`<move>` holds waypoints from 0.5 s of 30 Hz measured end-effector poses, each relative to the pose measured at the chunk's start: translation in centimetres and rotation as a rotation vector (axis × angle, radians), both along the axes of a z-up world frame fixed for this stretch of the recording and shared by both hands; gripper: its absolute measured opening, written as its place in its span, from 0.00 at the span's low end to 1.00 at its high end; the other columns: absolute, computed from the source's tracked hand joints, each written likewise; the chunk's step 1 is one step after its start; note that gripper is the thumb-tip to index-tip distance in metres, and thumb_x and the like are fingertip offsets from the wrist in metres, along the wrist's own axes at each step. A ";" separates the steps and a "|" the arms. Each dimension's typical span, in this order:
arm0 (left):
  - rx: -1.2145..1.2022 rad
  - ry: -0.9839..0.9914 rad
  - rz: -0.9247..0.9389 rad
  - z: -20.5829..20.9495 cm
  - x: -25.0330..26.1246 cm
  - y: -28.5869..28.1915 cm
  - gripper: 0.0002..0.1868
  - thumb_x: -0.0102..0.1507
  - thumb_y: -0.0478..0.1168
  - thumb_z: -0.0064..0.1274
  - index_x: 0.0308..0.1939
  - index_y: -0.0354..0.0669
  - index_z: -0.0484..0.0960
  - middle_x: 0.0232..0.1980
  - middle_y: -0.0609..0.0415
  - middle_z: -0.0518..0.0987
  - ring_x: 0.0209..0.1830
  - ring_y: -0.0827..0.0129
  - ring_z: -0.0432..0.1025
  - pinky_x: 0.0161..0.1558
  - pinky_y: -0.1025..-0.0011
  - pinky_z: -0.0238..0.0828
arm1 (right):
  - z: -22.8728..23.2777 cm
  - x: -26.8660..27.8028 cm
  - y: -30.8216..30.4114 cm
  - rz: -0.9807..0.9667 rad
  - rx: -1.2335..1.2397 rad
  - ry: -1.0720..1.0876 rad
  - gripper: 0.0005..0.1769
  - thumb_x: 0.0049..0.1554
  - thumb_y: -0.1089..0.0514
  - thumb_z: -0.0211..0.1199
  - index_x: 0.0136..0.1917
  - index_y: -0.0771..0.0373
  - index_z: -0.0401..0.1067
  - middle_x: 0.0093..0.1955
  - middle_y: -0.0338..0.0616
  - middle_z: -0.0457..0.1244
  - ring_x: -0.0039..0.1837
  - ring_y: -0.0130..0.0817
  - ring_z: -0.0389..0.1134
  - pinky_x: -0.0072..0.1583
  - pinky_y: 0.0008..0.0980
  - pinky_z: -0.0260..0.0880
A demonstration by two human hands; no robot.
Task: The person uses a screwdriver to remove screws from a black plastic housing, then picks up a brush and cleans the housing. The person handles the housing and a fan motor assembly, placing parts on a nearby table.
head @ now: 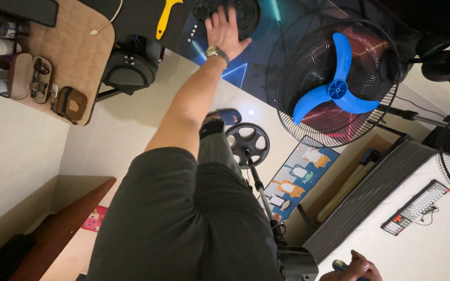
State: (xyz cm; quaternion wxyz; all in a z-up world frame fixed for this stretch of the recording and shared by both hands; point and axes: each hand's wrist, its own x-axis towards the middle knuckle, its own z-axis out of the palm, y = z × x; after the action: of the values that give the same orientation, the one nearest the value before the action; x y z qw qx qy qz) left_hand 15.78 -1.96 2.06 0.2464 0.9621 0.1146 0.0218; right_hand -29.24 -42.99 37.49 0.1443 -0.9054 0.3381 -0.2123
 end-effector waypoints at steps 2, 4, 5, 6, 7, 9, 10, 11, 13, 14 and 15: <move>-0.023 0.022 0.019 -0.6 -0.1 -0.9 0.58 0.47 0.64 0.72 0.69 0.37 0.60 0.68 0.31 0.65 0.63 0.44 0.63 0.61 0.50 0.55 | 0.3 0.3 0.3 0.046 0.077 -0.068 0.30 0.76 0.40 0.53 0.51 0.73 0.66 0.46 0.53 0.65 0.49 0.39 0.69 0.52 0.33 0.71; -0.026 0.005 0.002 -0.9 -0.4 -2.1 0.57 0.47 0.63 0.72 0.68 0.37 0.61 0.68 0.31 0.65 0.62 0.44 0.63 0.60 0.50 0.56 | 0.1 0.0 0.0 0.116 0.121 -0.136 0.30 0.76 0.40 0.55 0.51 0.74 0.65 0.47 0.54 0.65 0.51 0.39 0.70 0.57 0.34 0.72; -0.028 -0.004 -0.005 -0.9 -0.4 -2.7 0.56 0.48 0.63 0.72 0.68 0.37 0.61 0.68 0.31 0.65 0.62 0.44 0.63 0.59 0.50 0.57 | -0.2 -0.2 -0.4 0.165 0.126 -0.170 0.30 0.77 0.42 0.55 0.51 0.74 0.64 0.46 0.55 0.65 0.51 0.40 0.70 0.62 0.35 0.73; -0.031 -0.010 0.005 -0.7 -0.4 -3.2 0.57 0.47 0.64 0.72 0.67 0.37 0.61 0.68 0.30 0.65 0.61 0.44 0.64 0.59 0.50 0.57 | -0.4 -0.5 -0.8 0.213 0.130 -0.203 0.29 0.77 0.43 0.56 0.51 0.75 0.63 0.46 0.55 0.65 0.52 0.41 0.70 0.66 0.36 0.73; -0.036 -0.016 0.016 -0.4 -0.4 -3.8 0.57 0.46 0.65 0.72 0.67 0.37 0.61 0.67 0.30 0.65 0.60 0.44 0.64 0.59 0.50 0.57 | -0.5 -0.9 -1.3 0.160 0.140 -0.190 0.30 0.76 0.42 0.57 0.50 0.74 0.63 0.47 0.55 0.65 0.52 0.41 0.70 0.62 0.36 0.72; -0.059 -0.029 0.023 0.4 -0.5 -4.1 0.59 0.44 0.67 0.72 0.66 0.36 0.61 0.67 0.29 0.66 0.59 0.44 0.64 0.58 0.50 0.57 | -0.9 -1.6 -2.4 0.054 0.161 -0.165 0.30 0.75 0.41 0.59 0.47 0.73 0.64 0.48 0.54 0.65 0.51 0.41 0.69 0.54 0.35 0.70; -0.079 -0.036 0.020 0.8 -0.7 -3.8 0.61 0.43 0.68 0.73 0.65 0.35 0.61 0.66 0.29 0.66 0.59 0.44 0.64 0.57 0.50 0.57 | -1.2 -1.9 -2.9 0.074 0.164 -0.169 0.31 0.76 0.41 0.58 0.47 0.74 0.64 0.46 0.55 0.65 0.50 0.42 0.69 0.57 0.36 0.71; -0.100 -0.041 0.016 1.1 -1.0 -3.6 0.62 0.41 0.69 0.73 0.65 0.34 0.61 0.65 0.29 0.66 0.58 0.44 0.63 0.56 0.50 0.57 | -1.2 -2.3 -3.4 0.094 0.165 -0.170 0.31 0.76 0.42 0.58 0.47 0.75 0.65 0.44 0.56 0.64 0.50 0.43 0.69 0.60 0.37 0.72; -0.104 -0.060 0.028 1.3 -2.0 -2.1 0.52 0.49 0.64 0.71 0.64 0.36 0.67 0.64 0.35 0.68 0.60 0.46 0.63 0.54 0.47 0.56 | -0.9 -3.4 -3.9 0.069 0.103 -0.093 0.32 0.78 0.42 0.52 0.47 0.75 0.67 0.43 0.55 0.64 0.50 0.43 0.70 0.62 0.38 0.73; -0.106 -0.071 0.033 1.1 -2.6 -1.0 0.46 0.53 0.62 0.71 0.64 0.37 0.70 0.63 0.38 0.70 0.60 0.47 0.63 0.54 0.46 0.55 | -0.6 -3.9 -3.8 0.025 0.041 -0.014 0.33 0.79 0.42 0.46 0.48 0.74 0.69 0.43 0.54 0.65 0.50 0.41 0.70 0.61 0.37 0.73; -0.061 -0.086 -0.040 0.7 -3.5 0.6 0.40 0.53 0.57 0.70 0.63 0.40 0.75 0.62 0.42 0.70 0.61 0.48 0.62 0.55 0.48 0.56 | -0.7 -4.0 -3.5 -0.021 -0.016 0.061 0.34 0.79 0.42 0.40 0.48 0.73 0.70 0.43 0.52 0.65 0.51 0.40 0.71 0.60 0.36 0.73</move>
State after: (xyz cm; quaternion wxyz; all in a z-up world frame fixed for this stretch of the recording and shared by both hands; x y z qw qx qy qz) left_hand 12.28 -1.38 2.77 0.2808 0.9544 0.0854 0.0545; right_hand -33.26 -46.50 36.75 0.1244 -0.9090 0.3501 -0.1890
